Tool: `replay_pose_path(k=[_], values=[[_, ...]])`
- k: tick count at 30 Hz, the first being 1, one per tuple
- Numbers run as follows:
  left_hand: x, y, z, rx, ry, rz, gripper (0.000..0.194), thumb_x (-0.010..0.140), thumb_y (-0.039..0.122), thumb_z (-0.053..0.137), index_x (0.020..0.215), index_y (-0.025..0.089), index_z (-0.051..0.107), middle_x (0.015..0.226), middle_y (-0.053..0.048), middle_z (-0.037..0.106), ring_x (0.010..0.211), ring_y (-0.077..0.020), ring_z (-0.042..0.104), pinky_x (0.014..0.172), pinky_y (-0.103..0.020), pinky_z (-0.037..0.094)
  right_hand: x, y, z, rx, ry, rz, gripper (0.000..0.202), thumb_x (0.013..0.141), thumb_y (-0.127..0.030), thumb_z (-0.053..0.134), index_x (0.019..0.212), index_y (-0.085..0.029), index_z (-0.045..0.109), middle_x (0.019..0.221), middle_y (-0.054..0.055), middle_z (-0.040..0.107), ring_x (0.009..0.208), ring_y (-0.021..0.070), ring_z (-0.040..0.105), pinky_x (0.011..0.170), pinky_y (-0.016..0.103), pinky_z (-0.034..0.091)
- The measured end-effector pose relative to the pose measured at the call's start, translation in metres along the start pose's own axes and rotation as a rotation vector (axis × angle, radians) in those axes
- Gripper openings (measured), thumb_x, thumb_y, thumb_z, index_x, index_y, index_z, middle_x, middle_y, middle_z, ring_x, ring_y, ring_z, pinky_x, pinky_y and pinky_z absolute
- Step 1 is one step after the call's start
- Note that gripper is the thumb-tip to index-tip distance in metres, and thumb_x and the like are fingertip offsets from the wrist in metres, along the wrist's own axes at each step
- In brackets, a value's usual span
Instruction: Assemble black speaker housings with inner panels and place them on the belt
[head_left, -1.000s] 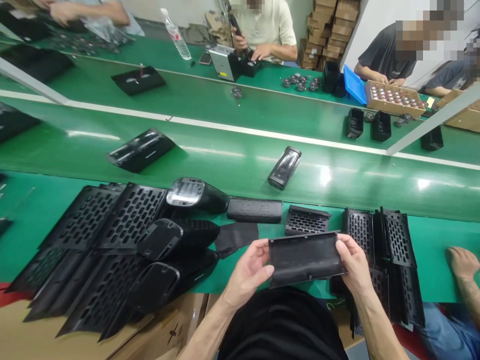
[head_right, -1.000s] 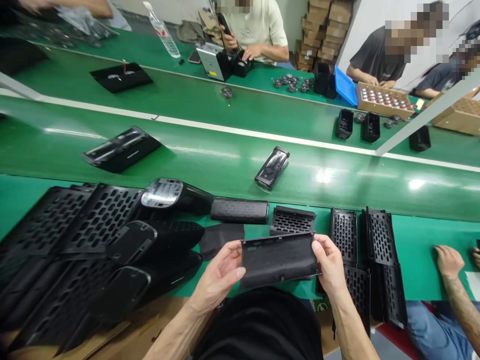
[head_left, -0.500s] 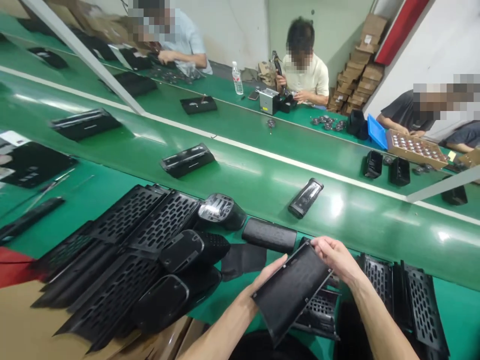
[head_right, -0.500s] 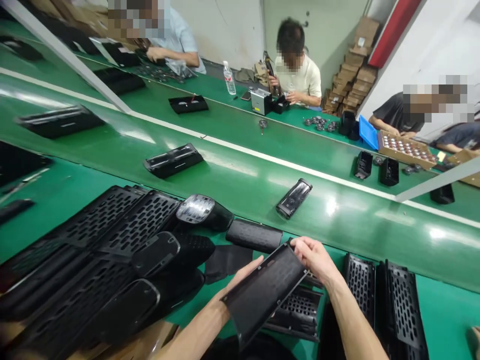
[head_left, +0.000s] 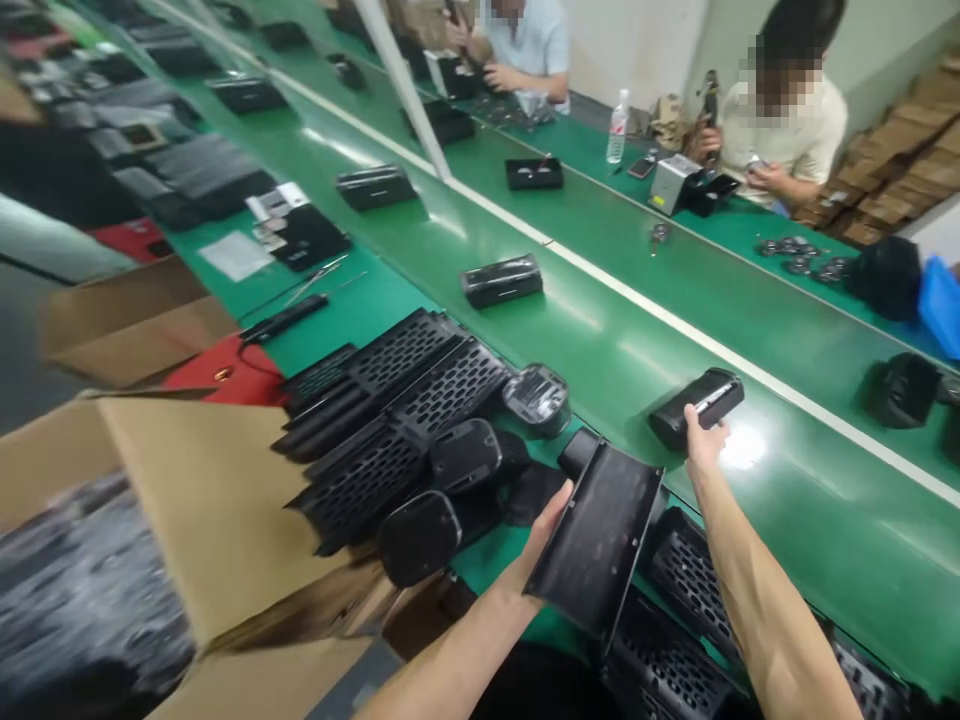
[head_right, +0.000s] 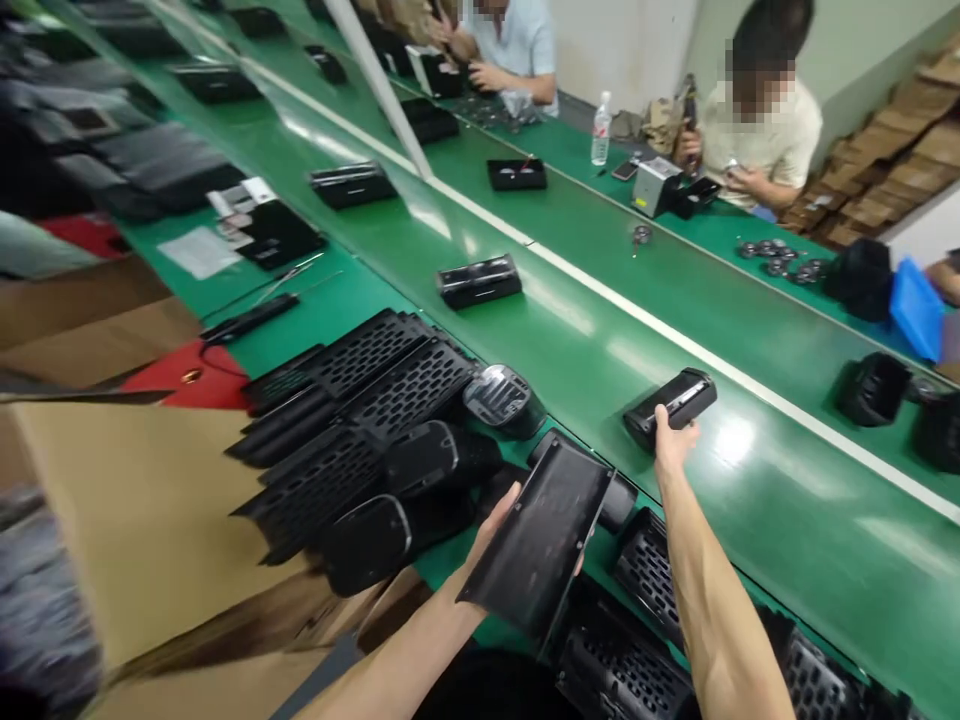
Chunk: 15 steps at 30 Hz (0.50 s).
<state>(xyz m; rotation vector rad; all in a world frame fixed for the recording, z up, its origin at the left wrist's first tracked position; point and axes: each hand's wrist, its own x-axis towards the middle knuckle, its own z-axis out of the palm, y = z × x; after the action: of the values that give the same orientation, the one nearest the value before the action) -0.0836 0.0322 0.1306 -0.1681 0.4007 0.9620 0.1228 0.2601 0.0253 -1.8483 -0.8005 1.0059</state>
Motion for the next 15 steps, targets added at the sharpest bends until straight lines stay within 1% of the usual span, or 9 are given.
replay_pose_path(k=[2, 5, 7, 8, 10, 12, 13, 14, 15], values=[[0.002, 0.002, -0.001, -0.001, -0.043, 0.048, 0.081, 0.089, 0.072, 0.056, 0.136, 0.006, 0.063, 0.115, -0.021, 0.076, 0.108, -0.0389, 0.071, 0.096, -0.047, 0.051, 0.004, 0.002, 0.015, 0.083, 0.023, 0.024, 0.075, 0.073, -0.045, 0.082, 0.133, -0.023, 0.042, 0.131, 0.01, 0.063, 0.12, 0.023, 0.065, 0.106, 0.038, 0.056], [0.003, 0.003, 0.0, 0.006, -0.125, 0.101, 0.085, 0.09, 0.073, 0.054, 0.142, 0.006, 0.058, 0.124, -0.023, 0.073, 0.114, -0.0381, 0.068, 0.098, -0.045, 0.049, 0.008, -0.004, 0.032, 0.196, 0.026, 0.071, 0.065, 0.069, -0.039, 0.084, 0.12, -0.025, 0.048, 0.119, 0.003, 0.068, 0.109, 0.0201, 0.07, 0.095, 0.034, 0.061], [0.002, 0.002, 0.002, 0.012, -0.164, 0.116, 0.088, 0.089, 0.076, 0.054, 0.142, 0.006, 0.058, 0.128, -0.023, 0.071, 0.115, -0.0354, 0.067, 0.096, -0.04, 0.049, 0.01, -0.016, 0.033, 0.244, 0.002, 0.124, 0.054, 0.068, -0.034, 0.084, 0.111, -0.025, 0.053, 0.109, 0.001, 0.07, 0.104, 0.0203, 0.071, 0.091, 0.035, 0.063], [0.0, 0.001, 0.004, 0.022, -0.173, 0.119, 0.089, 0.088, 0.077, 0.055, 0.141, 0.005, 0.059, 0.13, -0.023, 0.07, 0.115, -0.0342, 0.067, 0.095, -0.038, 0.049, 0.011, -0.025, 0.029, 0.262, -0.029, 0.159, 0.048, 0.069, -0.034, 0.083, 0.106, -0.024, 0.055, 0.103, 0.001, 0.071, 0.101, 0.0213, 0.071, 0.09, 0.037, 0.063], [-0.002, 0.0, 0.006, 0.054, -0.177, 0.122, 0.091, 0.085, 0.078, 0.058, 0.139, 0.004, 0.061, 0.131, -0.023, 0.07, 0.113, -0.033, 0.067, 0.091, -0.036, 0.049, 0.01, -0.047, 0.012, 0.285, -0.113, 0.236, 0.034, 0.076, -0.039, 0.077, 0.099, -0.022, 0.06, 0.091, 0.002, 0.072, 0.093, 0.0245, 0.073, 0.087, 0.045, 0.064], [-0.006, -0.001, 0.008, 0.083, -0.171, 0.127, 0.089, 0.085, 0.077, 0.06, 0.136, 0.005, 0.064, 0.129, -0.023, 0.071, 0.109, -0.0325, 0.069, 0.088, -0.036, 0.05, 0.002, -0.07, -0.02, 0.337, -0.21, 0.266, 0.028, 0.081, -0.044, 0.071, 0.096, -0.021, 0.065, 0.087, 0.003, 0.074, 0.091, 0.0262, 0.074, 0.088, 0.05, 0.063], [-0.007, -0.002, 0.01, 0.092, -0.164, 0.133, 0.087, 0.085, 0.076, 0.06, 0.135, 0.005, 0.065, 0.128, -0.022, 0.072, 0.107, -0.0316, 0.069, 0.087, -0.036, 0.05, -0.007, -0.081, -0.04, 0.388, -0.254, 0.24, 0.027, 0.082, -0.044, 0.071, 0.097, -0.021, 0.067, 0.089, 0.003, 0.075, 0.094, 0.0259, 0.073, 0.092, 0.049, 0.062], [-0.008, -0.003, 0.012, 0.095, -0.161, 0.139, 0.085, 0.086, 0.075, 0.061, 0.133, 0.006, 0.066, 0.126, -0.021, 0.072, 0.103, -0.0301, 0.07, 0.086, -0.035, 0.051, -0.018, -0.09, -0.061, 0.458, -0.297, 0.182, 0.028, 0.08, -0.042, 0.074, 0.1, -0.023, 0.069, 0.094, 0.003, 0.077, 0.1, 0.0253, 0.073, 0.097, 0.048, 0.059], [-0.008, -0.004, 0.014, 0.095, -0.163, 0.142, 0.082, 0.086, 0.074, 0.061, 0.131, 0.005, 0.068, 0.125, -0.02, 0.073, 0.1, -0.0282, 0.071, 0.085, -0.034, 0.051, -0.032, -0.098, -0.083, 0.538, -0.338, 0.092, 0.032, 0.076, -0.04, 0.078, 0.103, -0.024, 0.07, 0.1, 0.002, 0.077, 0.107, 0.0246, 0.071, 0.103, 0.046, 0.056]])
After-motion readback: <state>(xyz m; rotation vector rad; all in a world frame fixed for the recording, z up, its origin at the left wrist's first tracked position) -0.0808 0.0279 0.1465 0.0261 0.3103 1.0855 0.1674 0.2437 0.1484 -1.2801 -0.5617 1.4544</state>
